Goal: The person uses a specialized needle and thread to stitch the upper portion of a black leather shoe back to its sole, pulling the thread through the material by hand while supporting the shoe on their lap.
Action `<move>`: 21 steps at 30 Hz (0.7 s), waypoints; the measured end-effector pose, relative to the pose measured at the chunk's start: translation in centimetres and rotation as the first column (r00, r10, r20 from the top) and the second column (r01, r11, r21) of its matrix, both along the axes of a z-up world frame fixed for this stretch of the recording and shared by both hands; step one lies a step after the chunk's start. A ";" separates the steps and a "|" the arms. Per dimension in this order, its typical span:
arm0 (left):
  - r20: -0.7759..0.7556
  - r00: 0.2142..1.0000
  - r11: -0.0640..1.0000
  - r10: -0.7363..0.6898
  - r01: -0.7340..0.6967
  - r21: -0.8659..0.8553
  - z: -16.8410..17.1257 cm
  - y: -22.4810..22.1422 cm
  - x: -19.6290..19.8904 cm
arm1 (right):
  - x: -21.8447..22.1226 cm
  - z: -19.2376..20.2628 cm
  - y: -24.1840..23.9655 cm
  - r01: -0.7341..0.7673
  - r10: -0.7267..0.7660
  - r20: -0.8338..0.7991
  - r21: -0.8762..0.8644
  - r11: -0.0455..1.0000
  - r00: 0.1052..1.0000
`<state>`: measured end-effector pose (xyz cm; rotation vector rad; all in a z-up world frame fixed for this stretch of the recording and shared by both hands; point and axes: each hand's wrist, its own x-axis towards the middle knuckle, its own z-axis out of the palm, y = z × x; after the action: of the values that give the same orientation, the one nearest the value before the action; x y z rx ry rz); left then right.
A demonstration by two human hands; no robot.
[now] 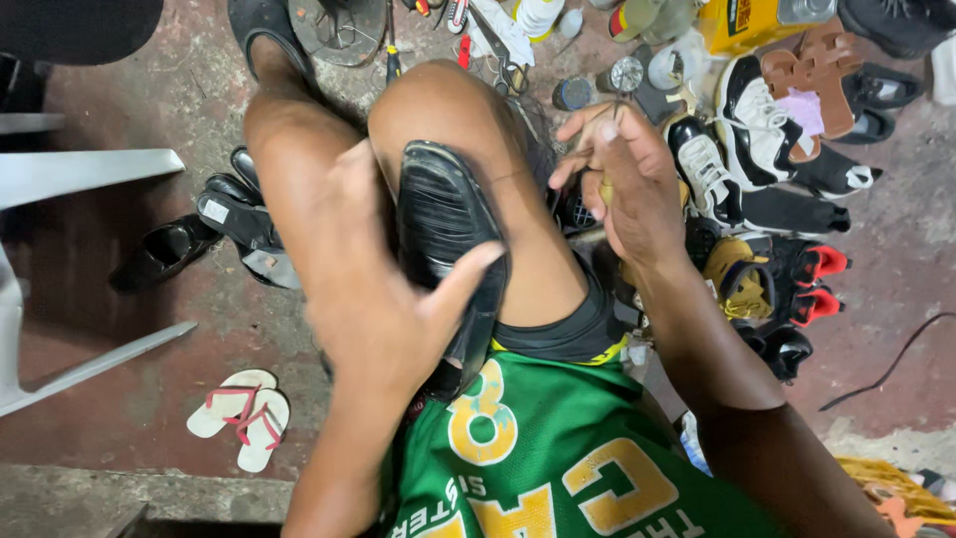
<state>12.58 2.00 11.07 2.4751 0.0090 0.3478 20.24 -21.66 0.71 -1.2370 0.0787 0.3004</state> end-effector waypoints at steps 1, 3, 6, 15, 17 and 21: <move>-0.039 0.999 1.000 -0.006 0.006 -0.002 -0.4 -0.8 0.9 | -0.3 0.2 -0.5 0.020 -0.021 -0.029 -0.021 1.000 0.999; -0.105 0.994 1.000 -0.015 0.015 -0.004 -1.6 -2.1 2.1 | -1.0 0.8 -1.6 0.023 -0.022 0.025 -0.057 0.998 0.999; -0.125 0.985 0.970 -0.123 0.092 -0.225 -2.3 -0.5 1.5 | -2.4 1.9 -2.5 -0.004 0.043 0.190 -0.200 0.980 0.981; 0.059 0.855 0.254 -0.515 0.217 -0.942 -5.1 4.6 -1.1 | -4.6 8.9 1.0 -0.104 0.404 0.401 -0.592 0.799 0.822; 0.107 0.843 0.136 -0.528 0.208 -0.969 -5.8 4.7 -1.2 | -4.6 9.6 2.3 -0.153 0.467 0.455 -0.573 0.805 0.758; 0.171 0.828 -0.046 -0.535 0.173 -0.984 -6.6 4.3 -1.5 | -4.8 10.0 4.3 -0.243 0.548 0.432 -0.582 0.776 0.716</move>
<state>11.08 6.31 4.49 0.9216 -0.2330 -0.2522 15.40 -17.37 10.67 -1.8145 -0.7209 0.2792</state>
